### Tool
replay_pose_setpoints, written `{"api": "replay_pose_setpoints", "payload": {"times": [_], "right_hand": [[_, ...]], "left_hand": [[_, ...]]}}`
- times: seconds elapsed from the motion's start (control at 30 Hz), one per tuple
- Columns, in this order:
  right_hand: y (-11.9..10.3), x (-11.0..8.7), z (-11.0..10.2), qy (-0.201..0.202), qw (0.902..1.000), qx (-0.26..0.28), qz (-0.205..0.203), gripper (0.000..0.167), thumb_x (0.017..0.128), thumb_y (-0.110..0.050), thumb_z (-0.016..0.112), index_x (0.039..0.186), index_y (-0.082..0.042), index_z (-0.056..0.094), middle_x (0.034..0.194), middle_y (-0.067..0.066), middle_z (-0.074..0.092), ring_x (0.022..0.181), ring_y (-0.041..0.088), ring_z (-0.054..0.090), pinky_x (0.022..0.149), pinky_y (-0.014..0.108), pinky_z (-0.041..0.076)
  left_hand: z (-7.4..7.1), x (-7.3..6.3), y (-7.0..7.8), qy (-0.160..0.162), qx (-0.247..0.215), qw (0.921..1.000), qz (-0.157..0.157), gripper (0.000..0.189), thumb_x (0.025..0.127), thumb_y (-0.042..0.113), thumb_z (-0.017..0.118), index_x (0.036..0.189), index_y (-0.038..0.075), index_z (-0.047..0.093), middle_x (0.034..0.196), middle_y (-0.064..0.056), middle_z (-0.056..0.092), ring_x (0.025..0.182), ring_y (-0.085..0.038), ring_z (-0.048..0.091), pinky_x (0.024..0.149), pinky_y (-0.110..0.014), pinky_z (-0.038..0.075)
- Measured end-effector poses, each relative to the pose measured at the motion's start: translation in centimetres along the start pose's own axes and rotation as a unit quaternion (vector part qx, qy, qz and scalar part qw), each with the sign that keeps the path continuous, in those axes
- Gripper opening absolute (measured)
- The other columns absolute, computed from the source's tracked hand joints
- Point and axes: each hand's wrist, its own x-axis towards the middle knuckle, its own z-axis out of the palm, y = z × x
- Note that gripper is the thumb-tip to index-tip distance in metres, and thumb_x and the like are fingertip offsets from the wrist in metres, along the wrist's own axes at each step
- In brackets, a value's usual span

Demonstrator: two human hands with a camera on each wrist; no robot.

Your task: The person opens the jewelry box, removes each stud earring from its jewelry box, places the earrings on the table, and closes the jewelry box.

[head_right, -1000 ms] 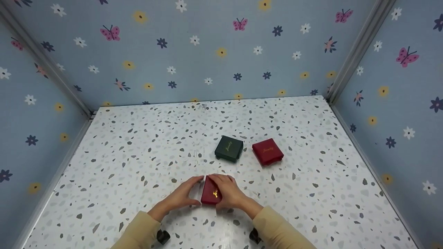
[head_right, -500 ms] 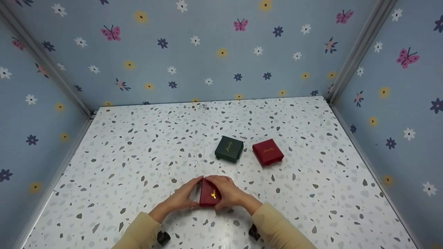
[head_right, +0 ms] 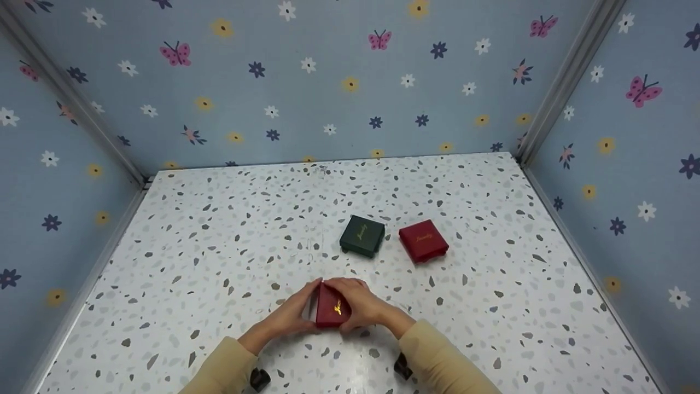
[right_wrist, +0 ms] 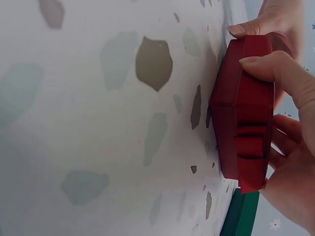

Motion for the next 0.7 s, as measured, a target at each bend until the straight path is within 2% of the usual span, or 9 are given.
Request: {"api": "replay_pose_setpoints", "payload": {"times": [0.37, 0.6, 0.7], "right_hand": [[0.12, -0.08, 0.07, 0.009, 1.0000, -0.001, -0.003, 0.094, 0.057, -0.022, 0.080, 0.136, -0.009, 0.030, 0.135, 0.003, 0.035, 0.122, 0.021, 0.030, 0.101, 0.042, 0.022], [0.35, -0.22, 0.17, 0.020, 0.9997, 0.002, -0.015, 0.094, 0.056, -0.022, 0.080, 0.135, -0.009, 0.030, 0.134, 0.004, 0.036, 0.122, 0.021, 0.031, 0.101, 0.043, 0.023], [0.41, -0.27, 0.05, 0.026, 0.9993, 0.019, -0.018, 0.095, 0.056, -0.021, 0.081, 0.136, -0.010, 0.030, 0.134, 0.004, 0.036, 0.122, 0.021, 0.031, 0.100, 0.044, 0.024]], "left_hand": [[0.04, -0.08, -0.16, 0.002, 0.006, 1.0000, 0.006, 0.100, 0.064, 0.017, 0.078, 0.139, -0.002, 0.014, 0.138, -0.017, 0.030, 0.125, -0.028, 0.030, 0.102, -0.037, 0.023], [-0.14, -0.20, -0.23, 0.002, 0.033, 0.9986, 0.041, 0.096, 0.064, 0.012, 0.076, 0.136, -0.009, 0.016, 0.137, -0.021, 0.030, 0.124, -0.030, 0.030, 0.102, -0.037, 0.024], [-0.10, -0.14, -0.28, 0.006, 0.029, 0.9983, 0.050, 0.096, 0.062, 0.010, 0.076, 0.136, -0.007, 0.018, 0.136, -0.019, 0.032, 0.124, -0.028, 0.032, 0.102, -0.035, 0.024]]}}
